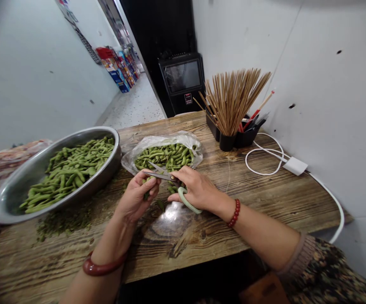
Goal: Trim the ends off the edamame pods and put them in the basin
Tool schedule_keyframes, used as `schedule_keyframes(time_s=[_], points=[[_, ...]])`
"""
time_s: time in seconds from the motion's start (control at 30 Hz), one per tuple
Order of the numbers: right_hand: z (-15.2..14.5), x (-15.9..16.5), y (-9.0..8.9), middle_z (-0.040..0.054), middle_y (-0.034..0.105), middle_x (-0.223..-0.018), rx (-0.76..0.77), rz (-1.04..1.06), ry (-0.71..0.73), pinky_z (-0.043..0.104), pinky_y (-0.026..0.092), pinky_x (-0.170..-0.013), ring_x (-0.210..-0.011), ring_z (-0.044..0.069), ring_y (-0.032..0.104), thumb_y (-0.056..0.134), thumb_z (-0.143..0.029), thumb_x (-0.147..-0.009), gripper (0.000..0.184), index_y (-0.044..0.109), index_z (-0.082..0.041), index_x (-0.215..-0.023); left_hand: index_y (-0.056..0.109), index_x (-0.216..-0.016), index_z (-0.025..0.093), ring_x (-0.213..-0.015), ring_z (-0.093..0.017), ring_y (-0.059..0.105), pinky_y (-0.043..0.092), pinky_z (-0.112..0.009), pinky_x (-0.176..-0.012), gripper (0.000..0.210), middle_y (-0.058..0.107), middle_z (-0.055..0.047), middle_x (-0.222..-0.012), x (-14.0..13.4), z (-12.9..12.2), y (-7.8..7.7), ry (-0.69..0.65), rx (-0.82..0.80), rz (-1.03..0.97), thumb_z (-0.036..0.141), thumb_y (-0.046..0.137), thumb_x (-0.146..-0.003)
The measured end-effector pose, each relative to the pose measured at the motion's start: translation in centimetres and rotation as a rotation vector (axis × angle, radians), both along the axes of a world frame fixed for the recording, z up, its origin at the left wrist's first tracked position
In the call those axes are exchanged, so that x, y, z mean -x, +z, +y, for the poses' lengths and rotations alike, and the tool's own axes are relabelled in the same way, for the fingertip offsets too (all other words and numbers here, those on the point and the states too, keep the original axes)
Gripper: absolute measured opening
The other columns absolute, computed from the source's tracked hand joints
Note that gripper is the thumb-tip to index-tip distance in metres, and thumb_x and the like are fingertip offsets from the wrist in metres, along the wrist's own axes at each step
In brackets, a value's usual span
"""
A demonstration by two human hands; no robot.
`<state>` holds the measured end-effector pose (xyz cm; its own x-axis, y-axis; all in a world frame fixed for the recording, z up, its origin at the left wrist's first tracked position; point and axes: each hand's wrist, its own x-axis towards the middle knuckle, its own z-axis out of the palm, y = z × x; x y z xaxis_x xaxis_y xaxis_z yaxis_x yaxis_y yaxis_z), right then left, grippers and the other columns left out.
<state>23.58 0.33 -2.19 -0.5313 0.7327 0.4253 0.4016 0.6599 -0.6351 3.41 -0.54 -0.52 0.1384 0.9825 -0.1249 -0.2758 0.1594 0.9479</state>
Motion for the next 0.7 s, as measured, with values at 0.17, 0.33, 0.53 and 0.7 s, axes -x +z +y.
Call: schedule_keyframes(time_s=[0.17,0.33,0.53,0.7], points=[[-0.04,-0.08,0.09,0.0054,0.056,-0.092,-0.009,0.007,0.001,0.027,0.045,-0.067,-0.074,0.015,0.054,0.068,-0.038,-0.079,0.048,0.055,-0.017,-0.120,0.051,-0.082,0.017,-0.044,-0.002,0.041,0.027,-0.013,-0.039,0.026,0.059,0.003,-0.066,-0.02,-0.11,0.14,-0.004,-0.003,-0.006,0.023,0.073,-0.070],[0.07,-0.19,0.06,0.0054,0.058,-0.090,-0.011,0.019,0.028,0.027,0.045,-0.070,-0.077,0.016,0.055,0.067,-0.037,-0.081,0.043,0.057,-0.017,-0.118,0.054,-0.084,0.017,-0.045,-0.003,0.040,0.028,-0.013,-0.040,0.021,0.054,0.004,-0.063,0.08,0.07,0.22,-0.002,-0.005,-0.062,0.021,0.071,-0.073],[0.47,-0.23,-0.04,0.0067,0.060,-0.090,-0.017,0.102,-0.063,0.030,0.047,-0.074,-0.081,0.018,0.057,0.067,-0.039,-0.080,0.042,0.059,-0.016,-0.114,0.052,-0.084,0.017,-0.051,-0.006,0.047,0.030,-0.013,-0.038,0.021,0.058,-0.001,-0.077,0.31,0.46,0.72,0.058,0.031,-0.176,0.026,0.068,-0.073],[0.72,-0.30,0.01,0.0070,0.060,-0.091,-0.039,0.106,-0.092,0.030,0.048,-0.073,-0.080,0.019,0.058,0.066,-0.038,-0.081,0.039,0.059,-0.016,-0.112,0.048,-0.074,0.018,-0.042,-0.004,0.039,0.027,-0.015,-0.037,0.022,0.048,0.005,-0.060,0.27,0.46,0.42,0.050,0.015,-0.027,0.031,0.066,-0.076]])
